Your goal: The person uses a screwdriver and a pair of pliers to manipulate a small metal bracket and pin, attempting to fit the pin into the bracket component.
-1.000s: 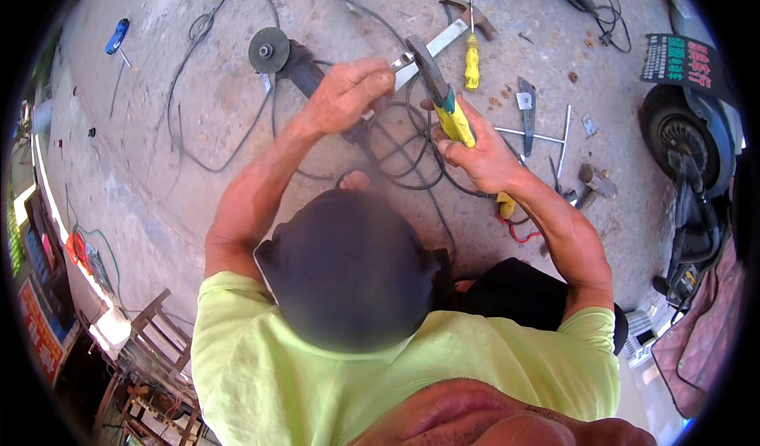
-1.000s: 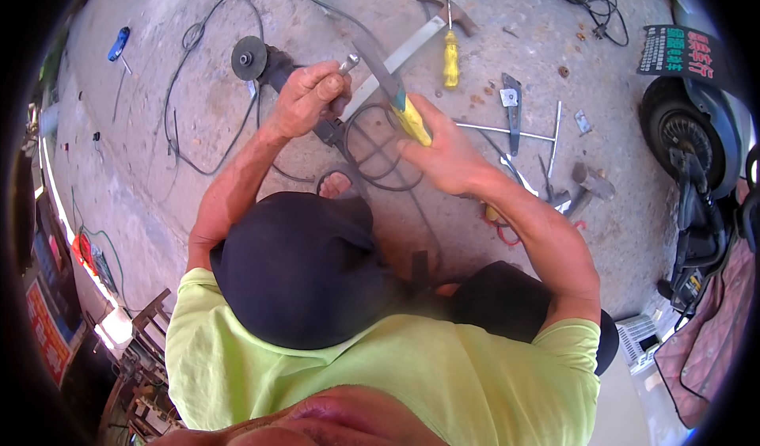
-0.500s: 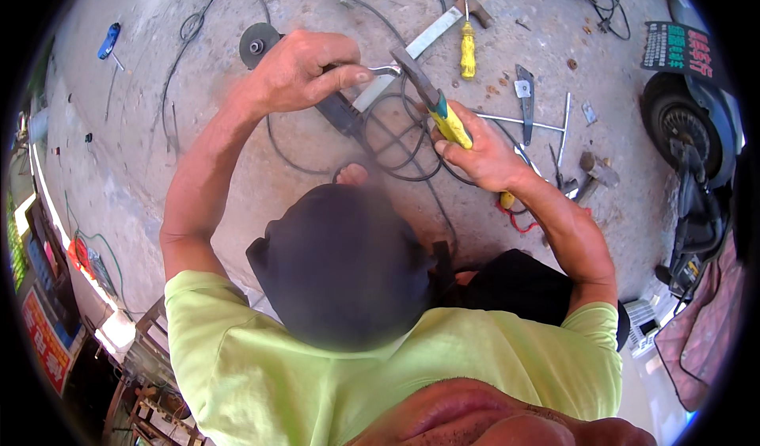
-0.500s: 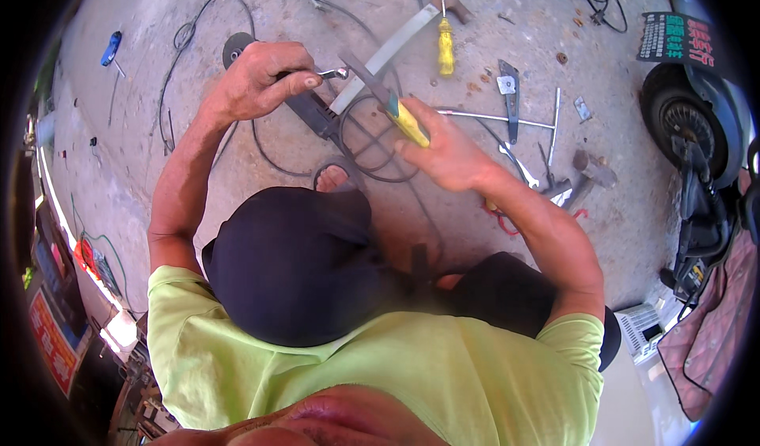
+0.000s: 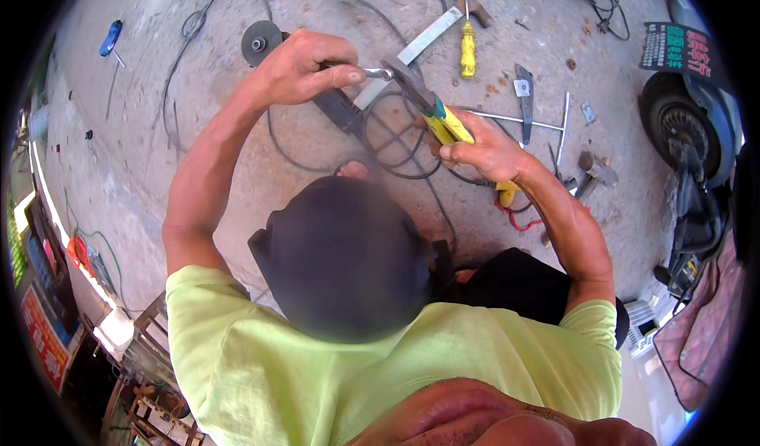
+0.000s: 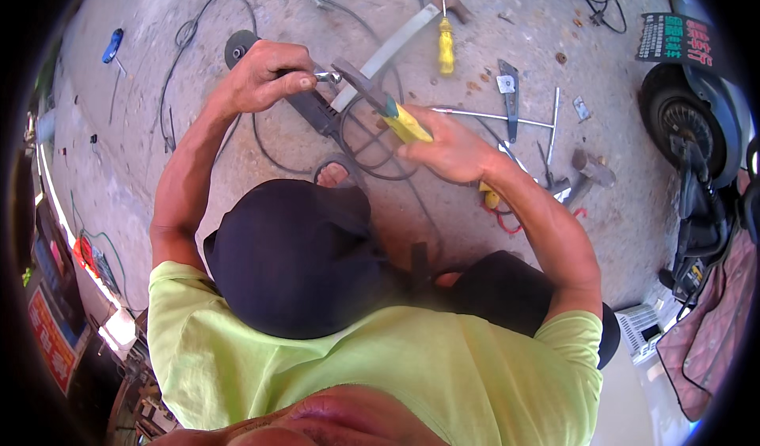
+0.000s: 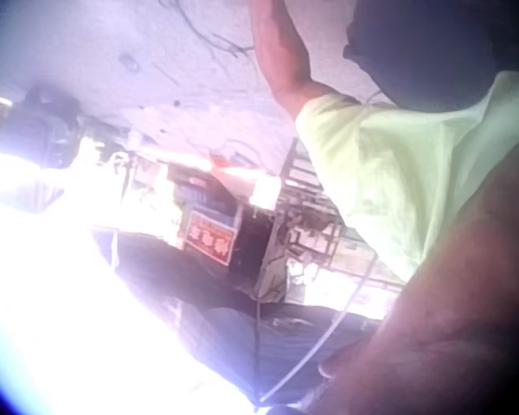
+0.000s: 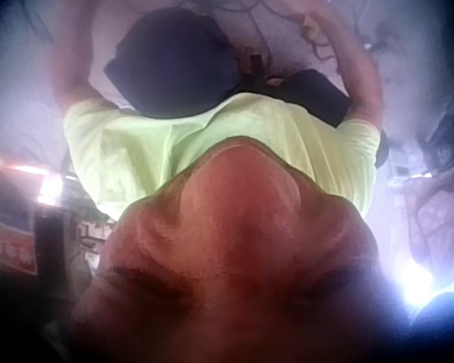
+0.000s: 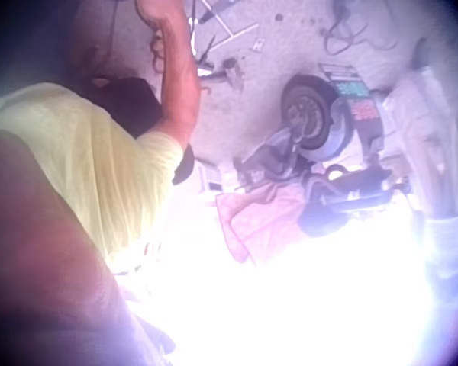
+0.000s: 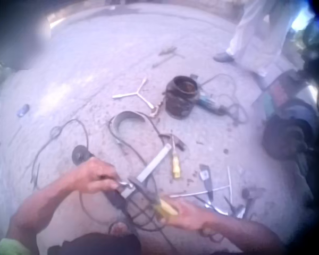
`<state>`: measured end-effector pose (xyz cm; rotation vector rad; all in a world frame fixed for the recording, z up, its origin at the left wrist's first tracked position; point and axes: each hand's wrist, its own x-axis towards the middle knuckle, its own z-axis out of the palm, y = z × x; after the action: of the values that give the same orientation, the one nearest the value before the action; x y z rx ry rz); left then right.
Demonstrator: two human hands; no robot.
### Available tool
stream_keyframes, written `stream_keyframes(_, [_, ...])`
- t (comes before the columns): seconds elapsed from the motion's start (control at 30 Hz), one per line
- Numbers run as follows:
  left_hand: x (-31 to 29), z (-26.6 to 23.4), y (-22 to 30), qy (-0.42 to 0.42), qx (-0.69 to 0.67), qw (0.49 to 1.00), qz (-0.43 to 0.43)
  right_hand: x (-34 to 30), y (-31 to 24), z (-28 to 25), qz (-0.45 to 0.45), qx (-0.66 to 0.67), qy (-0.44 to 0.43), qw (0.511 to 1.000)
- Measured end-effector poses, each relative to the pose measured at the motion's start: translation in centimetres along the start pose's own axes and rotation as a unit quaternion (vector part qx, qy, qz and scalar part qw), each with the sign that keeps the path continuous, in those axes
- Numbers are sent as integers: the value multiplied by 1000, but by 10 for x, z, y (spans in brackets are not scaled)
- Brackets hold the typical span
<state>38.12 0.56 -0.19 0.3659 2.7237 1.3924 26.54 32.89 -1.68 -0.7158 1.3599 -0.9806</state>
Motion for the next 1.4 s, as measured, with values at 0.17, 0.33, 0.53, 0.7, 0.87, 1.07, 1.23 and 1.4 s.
stream_keyframes(0.17, [-4,3,-6,-41,-29,998,-34,0,-6,1,25,-18,-12,999])
stream_keyframes(0.33, [-7,15,-12,-14,-99,993,-59,1,-8,9,57,135,-32,989])
stream_keyframes(0.53, [-12,44,-18,66,-157,980,-98,8,9,17,55,202,-17,978])
stream_keyframes(0.7, [-3,11,-7,52,4,997,-53,15,10,24,4,122,27,992])
stream_keyframes(0.87, [-9,11,-11,63,-111,987,-93,19,7,22,-17,82,71,994])
stream_keyframes(1.07, [-18,61,12,166,-324,913,-187,21,9,21,-10,140,92,986])
stream_keyframes(1.23, [-6,93,40,203,-545,768,-267,31,13,29,-39,112,145,982])
stream_keyframes(1.4, [2,101,65,216,-662,664,-274,35,13,32,-122,-19,228,966])
